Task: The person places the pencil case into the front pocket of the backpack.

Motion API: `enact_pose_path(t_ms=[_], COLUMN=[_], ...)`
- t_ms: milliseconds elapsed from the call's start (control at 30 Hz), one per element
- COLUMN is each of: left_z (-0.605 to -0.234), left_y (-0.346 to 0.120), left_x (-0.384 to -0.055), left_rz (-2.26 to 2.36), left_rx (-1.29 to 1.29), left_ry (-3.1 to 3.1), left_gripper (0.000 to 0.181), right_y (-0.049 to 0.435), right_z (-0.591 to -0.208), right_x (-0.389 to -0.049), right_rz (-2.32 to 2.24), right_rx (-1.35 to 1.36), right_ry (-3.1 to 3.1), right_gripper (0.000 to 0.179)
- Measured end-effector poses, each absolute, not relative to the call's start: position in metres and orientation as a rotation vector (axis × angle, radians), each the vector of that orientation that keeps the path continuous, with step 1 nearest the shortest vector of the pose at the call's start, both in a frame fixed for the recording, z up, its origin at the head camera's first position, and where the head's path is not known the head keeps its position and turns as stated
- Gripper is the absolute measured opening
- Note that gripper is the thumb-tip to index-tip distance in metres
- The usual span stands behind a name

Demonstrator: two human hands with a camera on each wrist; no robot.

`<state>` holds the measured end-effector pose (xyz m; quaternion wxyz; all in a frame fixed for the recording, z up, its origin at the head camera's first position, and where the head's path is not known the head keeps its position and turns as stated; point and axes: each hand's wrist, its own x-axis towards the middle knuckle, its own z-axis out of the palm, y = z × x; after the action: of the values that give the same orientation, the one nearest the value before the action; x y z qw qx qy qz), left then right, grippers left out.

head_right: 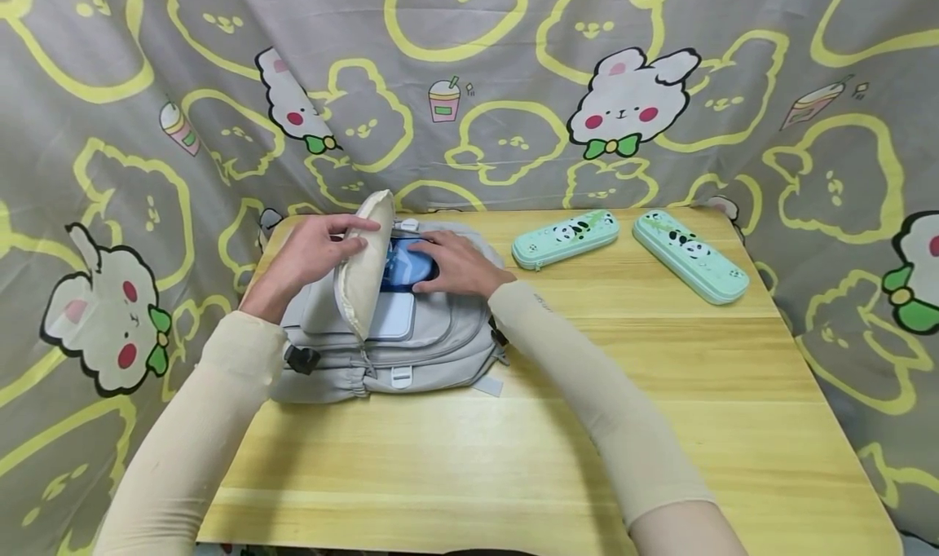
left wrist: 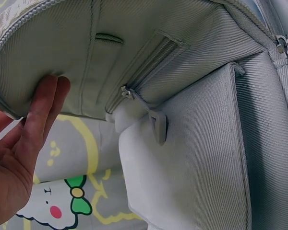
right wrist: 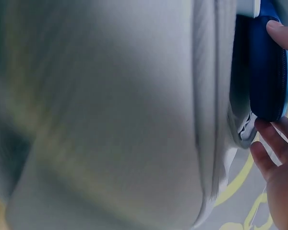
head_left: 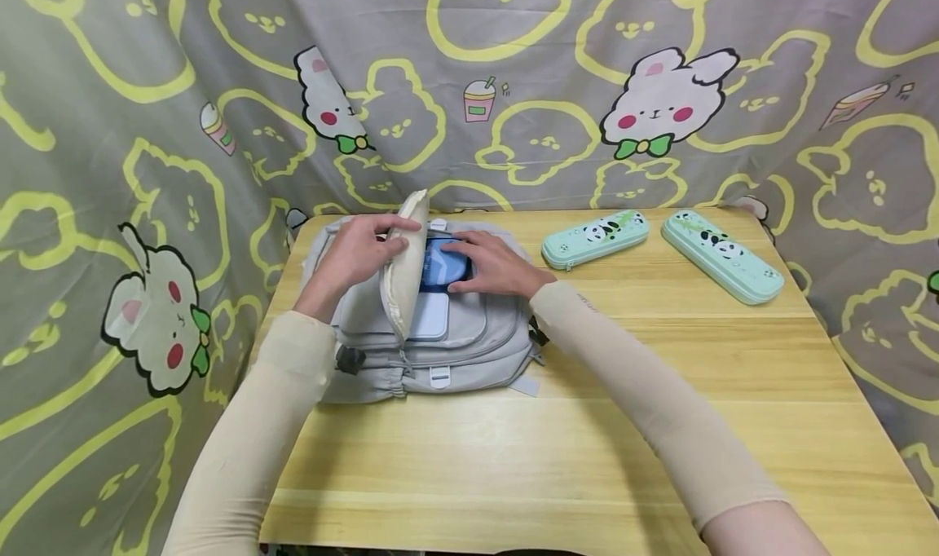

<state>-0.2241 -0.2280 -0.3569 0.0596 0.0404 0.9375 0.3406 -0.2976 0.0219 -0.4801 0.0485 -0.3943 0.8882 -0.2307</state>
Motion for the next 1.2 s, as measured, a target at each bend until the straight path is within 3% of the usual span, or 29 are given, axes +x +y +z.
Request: enact_pose_path(t_ms=[567, 1200], left_z=[-0.358, -0.359], left_y=[-0.232, -0.236], left_x=[-0.224, -0.223], left_rz=[1.078, 1.1], left_rx=[0.159, 0.101], left_ry=[2.831, 2.823], left_gripper=[0.033, 0.033], right_y=[0.01, 0.032], right_z=[-0.483, -0.491], right_x=[-0.298, -0.297], right_rz=[-0.731, -1.057], right_rx=[-1.18, -1.203], right_ry=[2.694, 2.693], right_gripper=[0.077, 0.043])
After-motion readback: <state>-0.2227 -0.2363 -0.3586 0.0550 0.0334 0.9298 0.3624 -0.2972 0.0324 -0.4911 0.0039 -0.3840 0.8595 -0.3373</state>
